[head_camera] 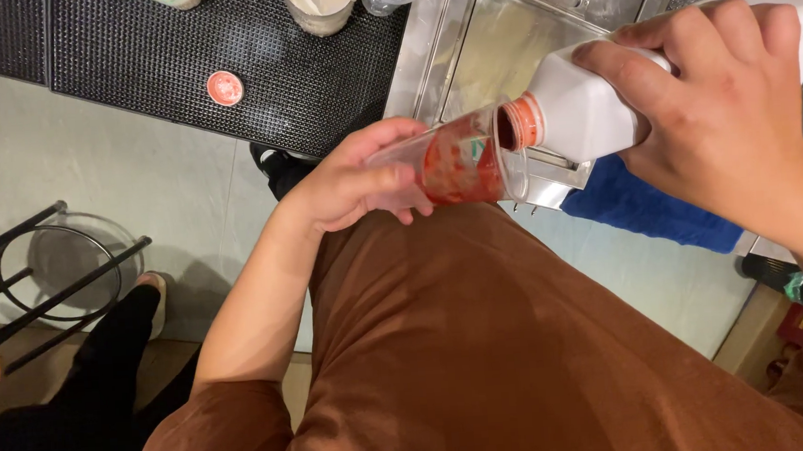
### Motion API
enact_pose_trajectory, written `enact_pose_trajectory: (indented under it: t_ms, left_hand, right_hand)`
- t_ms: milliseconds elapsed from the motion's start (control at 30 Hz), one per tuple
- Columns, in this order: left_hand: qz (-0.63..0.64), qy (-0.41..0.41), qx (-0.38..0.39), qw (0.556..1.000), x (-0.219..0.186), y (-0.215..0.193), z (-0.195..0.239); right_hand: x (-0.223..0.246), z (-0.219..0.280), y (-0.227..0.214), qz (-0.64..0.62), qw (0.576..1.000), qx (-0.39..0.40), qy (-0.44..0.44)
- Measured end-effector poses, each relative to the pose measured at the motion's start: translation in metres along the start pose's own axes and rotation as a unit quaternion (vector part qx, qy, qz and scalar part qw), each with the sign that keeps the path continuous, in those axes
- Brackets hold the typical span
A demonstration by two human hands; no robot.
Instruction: The person prepares multiple drinks by scooping a white powder into plastic cups, adding milk from a carton, and stirring with a long metal spoon. They repeat this process for several cups and then pour a red liquid from a bottle into a separate cup.
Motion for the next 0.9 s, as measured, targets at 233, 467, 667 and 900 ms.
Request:
enact_pose_trajectory:
  t_ms: [233, 467, 667, 900]
  left_hand:
    - [0.065, -0.022, 0.020, 0.997, 0.002, 0.001, -0.008]
    - [0.088, -0.182, 0.069, 0.977, 0.026, -0.018, -0.019]
    - [0.087, -0.206, 0.124, 0.967, 0.035, -0.019, -0.023]
    - [-0.111, 0.112, 0.075, 0.985, 0.032, -0.047, -0.017]
  right_hand:
    - [0.001, 0.000, -0.001, 0.017, 1.000, 0.002, -0.002]
    - [0.005, -0.007, -0.002, 0.007, 1.000, -0.005, -0.005]
    - [0.008, -0.013, -0.005, -0.022, 1.000, -0.002, -0.008]
    - [0.004, -0.021, 0.001, -0.126, 0.982, 0.142, 0.012]
Point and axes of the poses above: each hand's wrist, its own z-axis away from the middle knuckle, its own y-axis out of the palm, x = y × z, the point moved 3 cm from there along -z, towards the middle knuckle, and after that the axes turned 7 degrees about y, right-handed, at the moved point
